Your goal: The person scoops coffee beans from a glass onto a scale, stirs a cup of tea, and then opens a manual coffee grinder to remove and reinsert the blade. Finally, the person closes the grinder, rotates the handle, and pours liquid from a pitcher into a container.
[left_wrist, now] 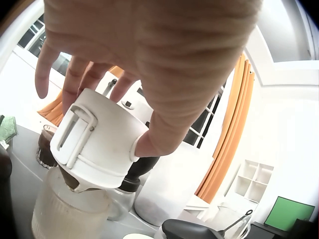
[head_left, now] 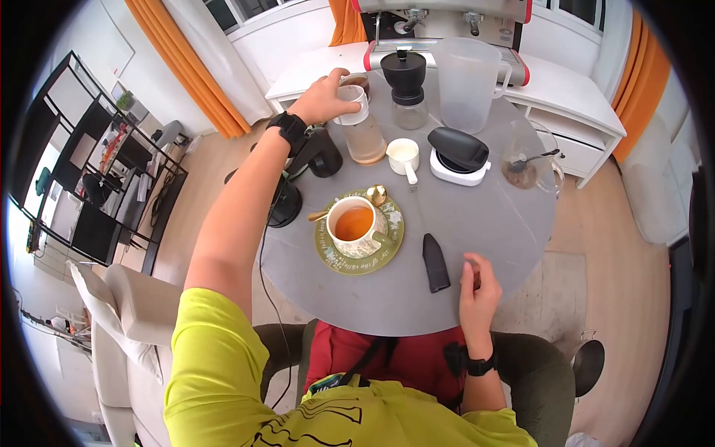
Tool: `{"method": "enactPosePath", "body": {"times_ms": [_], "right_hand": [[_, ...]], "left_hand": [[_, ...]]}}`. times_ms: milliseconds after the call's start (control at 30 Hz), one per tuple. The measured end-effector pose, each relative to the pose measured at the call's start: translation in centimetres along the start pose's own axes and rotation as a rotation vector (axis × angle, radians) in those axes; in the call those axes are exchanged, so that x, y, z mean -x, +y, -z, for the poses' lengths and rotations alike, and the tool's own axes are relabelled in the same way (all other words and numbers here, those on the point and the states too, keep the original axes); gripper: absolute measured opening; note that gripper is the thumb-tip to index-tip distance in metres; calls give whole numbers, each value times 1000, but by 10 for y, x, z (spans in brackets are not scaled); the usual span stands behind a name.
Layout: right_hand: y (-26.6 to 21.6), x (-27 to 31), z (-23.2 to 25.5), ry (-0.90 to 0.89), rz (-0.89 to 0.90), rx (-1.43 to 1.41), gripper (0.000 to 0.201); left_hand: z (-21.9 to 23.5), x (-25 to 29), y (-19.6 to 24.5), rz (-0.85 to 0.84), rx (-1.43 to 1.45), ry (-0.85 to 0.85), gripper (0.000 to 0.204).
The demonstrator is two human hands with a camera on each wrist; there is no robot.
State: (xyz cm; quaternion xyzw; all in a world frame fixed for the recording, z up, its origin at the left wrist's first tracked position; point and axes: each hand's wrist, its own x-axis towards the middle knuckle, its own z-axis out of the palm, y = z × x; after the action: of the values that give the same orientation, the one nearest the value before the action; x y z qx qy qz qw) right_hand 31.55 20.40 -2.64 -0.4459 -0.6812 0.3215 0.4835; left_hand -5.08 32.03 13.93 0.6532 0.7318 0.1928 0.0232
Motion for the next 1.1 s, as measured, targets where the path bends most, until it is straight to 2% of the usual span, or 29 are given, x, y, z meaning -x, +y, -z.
{"method": "enactPosePath", "body": {"times_ms": [167,300,367,567,700,1000,1100], "right_hand": [[-1,1,0,26,9,7,13],[4,1,-2,25,31,1,12],[6,1,-4,44,44,-14,12],[1,0,0,9,-13,-22,12],[3,0,1,24,26,6,11],[4,-1,1,17,46,5,11],[3,-1,1,25,49,2,10]], "left_hand": [[-6,-3,-8,70,-5,50,86],[-2,0,4,79,-2,41,90],[-2,0,8,55,31,97,91],[-18,4,49,-122,105,18,88],[-36,1,56,-157,19,-15,90],[-61,11,56,-96,-82,-160,89],[-66,13,54,-110,-117,-152,89]]}}
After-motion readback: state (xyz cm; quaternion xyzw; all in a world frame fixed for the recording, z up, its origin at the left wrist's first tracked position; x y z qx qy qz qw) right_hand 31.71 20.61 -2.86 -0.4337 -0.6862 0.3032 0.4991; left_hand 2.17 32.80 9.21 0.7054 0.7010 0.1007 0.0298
